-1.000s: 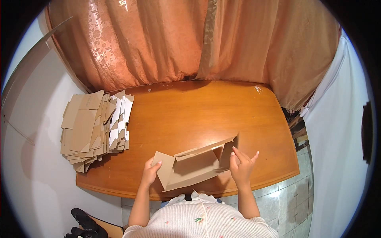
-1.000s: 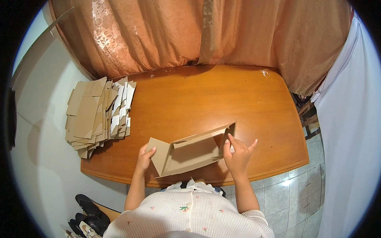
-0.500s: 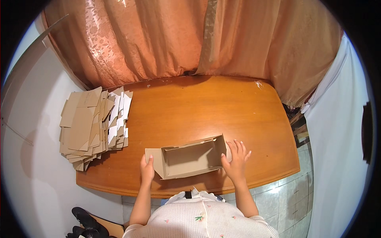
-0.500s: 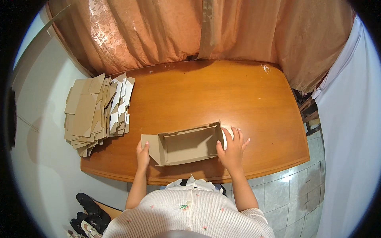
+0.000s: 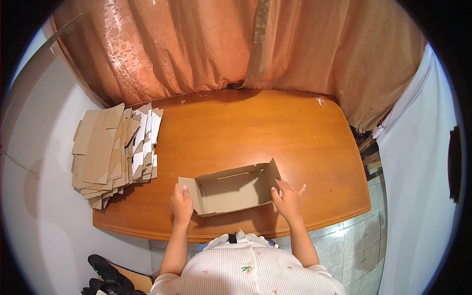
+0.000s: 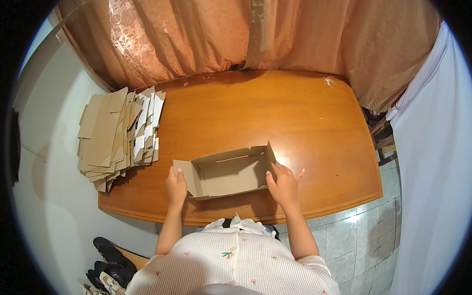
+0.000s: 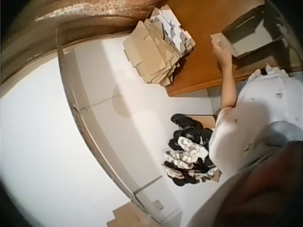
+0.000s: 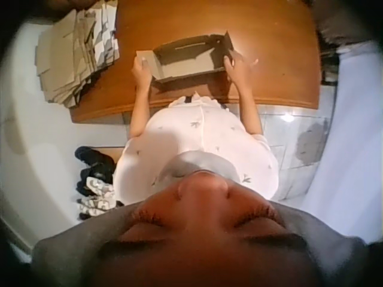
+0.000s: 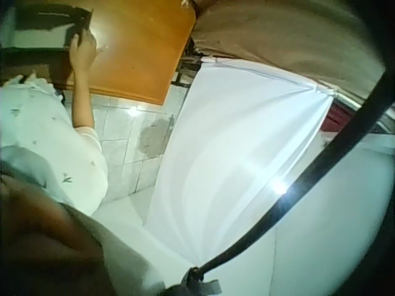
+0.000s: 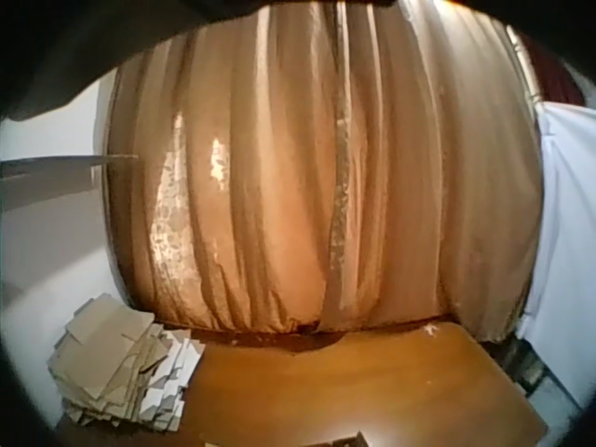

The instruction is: The person assembles flat cardboard pieces into small rectangular boxes on a wooden table. They fold the sides, tuck the flaps, and close the lids of the boxes. After assembling a few, they place them on a nearby shelf and continue with the remaining flat pieces.

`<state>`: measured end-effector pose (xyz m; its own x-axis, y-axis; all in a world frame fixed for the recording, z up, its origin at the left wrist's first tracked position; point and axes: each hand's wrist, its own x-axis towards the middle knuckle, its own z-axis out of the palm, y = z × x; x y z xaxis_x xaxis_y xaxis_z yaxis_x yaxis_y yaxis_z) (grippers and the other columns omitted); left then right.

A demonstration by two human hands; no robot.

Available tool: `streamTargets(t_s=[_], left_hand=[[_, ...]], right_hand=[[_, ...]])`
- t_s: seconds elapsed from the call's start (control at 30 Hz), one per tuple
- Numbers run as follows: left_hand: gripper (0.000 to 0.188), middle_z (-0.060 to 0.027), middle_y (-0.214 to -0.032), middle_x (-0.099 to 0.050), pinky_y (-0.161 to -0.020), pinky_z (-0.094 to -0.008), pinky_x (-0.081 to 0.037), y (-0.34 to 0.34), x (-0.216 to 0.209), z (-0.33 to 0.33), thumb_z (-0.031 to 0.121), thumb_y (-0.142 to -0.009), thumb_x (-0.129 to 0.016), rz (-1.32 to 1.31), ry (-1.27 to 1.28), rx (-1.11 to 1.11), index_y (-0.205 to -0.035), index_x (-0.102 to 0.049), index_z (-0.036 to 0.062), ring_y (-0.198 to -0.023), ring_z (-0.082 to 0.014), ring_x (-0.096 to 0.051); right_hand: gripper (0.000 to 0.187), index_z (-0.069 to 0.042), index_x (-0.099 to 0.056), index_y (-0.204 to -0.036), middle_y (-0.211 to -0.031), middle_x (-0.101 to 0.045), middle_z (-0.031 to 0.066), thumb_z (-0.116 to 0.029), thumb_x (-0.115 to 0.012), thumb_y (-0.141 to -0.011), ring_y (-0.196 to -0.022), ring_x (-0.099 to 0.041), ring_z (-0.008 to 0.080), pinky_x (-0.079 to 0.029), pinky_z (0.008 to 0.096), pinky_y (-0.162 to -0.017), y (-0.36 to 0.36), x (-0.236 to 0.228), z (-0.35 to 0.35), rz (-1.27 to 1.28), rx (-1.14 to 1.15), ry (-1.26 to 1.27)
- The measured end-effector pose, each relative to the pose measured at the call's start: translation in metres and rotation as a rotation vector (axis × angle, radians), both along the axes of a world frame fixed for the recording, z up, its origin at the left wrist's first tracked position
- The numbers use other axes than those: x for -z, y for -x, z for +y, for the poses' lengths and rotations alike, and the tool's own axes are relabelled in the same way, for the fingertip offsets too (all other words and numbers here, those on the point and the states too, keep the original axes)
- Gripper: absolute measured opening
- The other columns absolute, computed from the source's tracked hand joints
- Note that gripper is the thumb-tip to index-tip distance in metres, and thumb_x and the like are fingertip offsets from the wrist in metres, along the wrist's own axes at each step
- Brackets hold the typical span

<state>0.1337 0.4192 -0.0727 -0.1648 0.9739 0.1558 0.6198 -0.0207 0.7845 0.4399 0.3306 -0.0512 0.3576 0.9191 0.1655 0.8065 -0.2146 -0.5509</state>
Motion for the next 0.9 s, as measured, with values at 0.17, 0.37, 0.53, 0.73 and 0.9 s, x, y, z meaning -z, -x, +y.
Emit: streamTargets(t_s=[0.17,0.37,0.53,0.73,0.9], left_hand=[[0.026,-0.0243,-0.088,-0.064,-0.072,-0.0519,-0.045,0.004,0.006,0.003,0.024,-0.098,-0.043,0.122,-0.007,-0.009,-0.100,-0.054,0.0004,-0.084,-0.0447,-0.060],[0.025,-0.0235,-0.089,-0.065,-0.071,-0.0516,-0.045,0.006,0.004,0.003,0.023,-0.097,-0.042,0.150,-0.018,-0.011,-0.101,-0.054,0.0014,-0.084,-0.0447,-0.060],[0.024,-0.0236,-0.089,-0.065,-0.071,-0.0520,-0.045,0.003,0.000,0.006,0.023,-0.097,-0.043,0.178,-0.003,0.003,-0.101,-0.054,0.0015,-0.084,-0.0445,-0.060],[0.024,-0.0238,-0.090,-0.065,-0.072,-0.0518,-0.046,-0.001,0.001,0.014,0.022,-0.096,-0.045,0.199,-0.005,0.026,-0.104,-0.055,0.0016,-0.085,-0.0444,-0.061],[0.025,-0.0238,-0.092,-0.065,-0.073,-0.0509,-0.047,-0.003,0.005,0.020,0.022,-0.095,-0.047,0.224,-0.005,0.042,-0.107,-0.054,0.0017,-0.086,-0.0438,-0.061]], right_hand=[[0.034,-0.003,-0.068,-0.109,-0.113,-0.067,0.0128,-0.025,-0.060,-0.085,-0.111,-0.059,0.0281,0.000,0.0691,-0.107,0.002,-0.008,-0.005,0.032,0.003,0.018],[0.036,-0.003,-0.069,-0.108,-0.113,-0.065,0.0203,-0.029,-0.060,-0.085,-0.115,-0.056,0.0308,-0.001,0.0686,-0.108,0.003,-0.020,-0.011,0.057,0.004,0.038],[0.040,-0.003,-0.066,-0.113,-0.116,-0.063,0.0173,-0.031,-0.059,-0.086,-0.119,-0.053,0.0300,-0.001,0.0706,-0.107,0.000,-0.011,-0.010,0.054,0.022,0.142],[0.043,-0.004,-0.063,-0.120,-0.122,-0.062,0.0103,-0.032,-0.056,-0.088,-0.123,-0.050,0.0272,-0.001,0.0739,-0.103,0.003,-0.008,-0.007,-0.059,0.008,0.147],[0.045,-0.004,-0.061,-0.122,-0.128,-0.059,0.0090,-0.034,-0.053,-0.089,-0.126,-0.048,0.0271,0.001,0.0741,-0.103,0.002,-0.015,-0.007,-0.046,-0.043,0.202]])
